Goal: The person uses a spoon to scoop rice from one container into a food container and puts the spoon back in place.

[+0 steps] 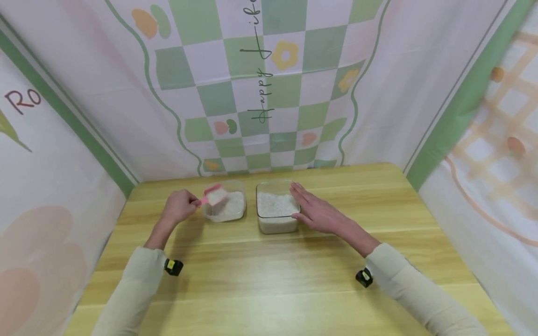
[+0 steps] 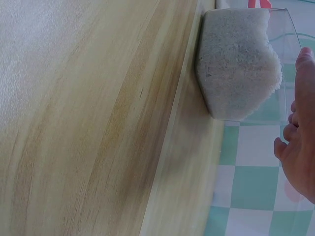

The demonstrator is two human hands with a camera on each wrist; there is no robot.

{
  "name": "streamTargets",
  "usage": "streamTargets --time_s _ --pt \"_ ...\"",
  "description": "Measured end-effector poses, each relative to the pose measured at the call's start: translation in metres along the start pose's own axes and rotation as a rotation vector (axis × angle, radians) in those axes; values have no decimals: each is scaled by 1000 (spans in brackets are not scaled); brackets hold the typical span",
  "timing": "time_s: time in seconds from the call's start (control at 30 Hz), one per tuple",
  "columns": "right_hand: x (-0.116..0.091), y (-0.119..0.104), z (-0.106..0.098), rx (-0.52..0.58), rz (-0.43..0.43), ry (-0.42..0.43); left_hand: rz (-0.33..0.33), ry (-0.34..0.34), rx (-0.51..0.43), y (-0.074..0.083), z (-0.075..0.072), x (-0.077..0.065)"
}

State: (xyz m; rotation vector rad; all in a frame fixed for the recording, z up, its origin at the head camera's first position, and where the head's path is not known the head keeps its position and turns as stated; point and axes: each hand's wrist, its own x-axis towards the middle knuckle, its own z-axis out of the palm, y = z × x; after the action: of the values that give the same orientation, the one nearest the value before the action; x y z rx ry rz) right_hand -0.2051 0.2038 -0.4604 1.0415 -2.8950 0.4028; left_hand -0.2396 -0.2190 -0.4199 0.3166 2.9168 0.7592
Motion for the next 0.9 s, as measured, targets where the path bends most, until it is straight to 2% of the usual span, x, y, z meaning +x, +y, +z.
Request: streamTargets --time_s 0.23,0.53,0.9 --pt "0 0 0 5 0 8 1 33 62 5 0 -1" --pt "0 0 0 24 -4 6 -6 43 150 7 1 0" --pt "-1 0 1 20 4 -5 24 110 320 17 -1 -6"
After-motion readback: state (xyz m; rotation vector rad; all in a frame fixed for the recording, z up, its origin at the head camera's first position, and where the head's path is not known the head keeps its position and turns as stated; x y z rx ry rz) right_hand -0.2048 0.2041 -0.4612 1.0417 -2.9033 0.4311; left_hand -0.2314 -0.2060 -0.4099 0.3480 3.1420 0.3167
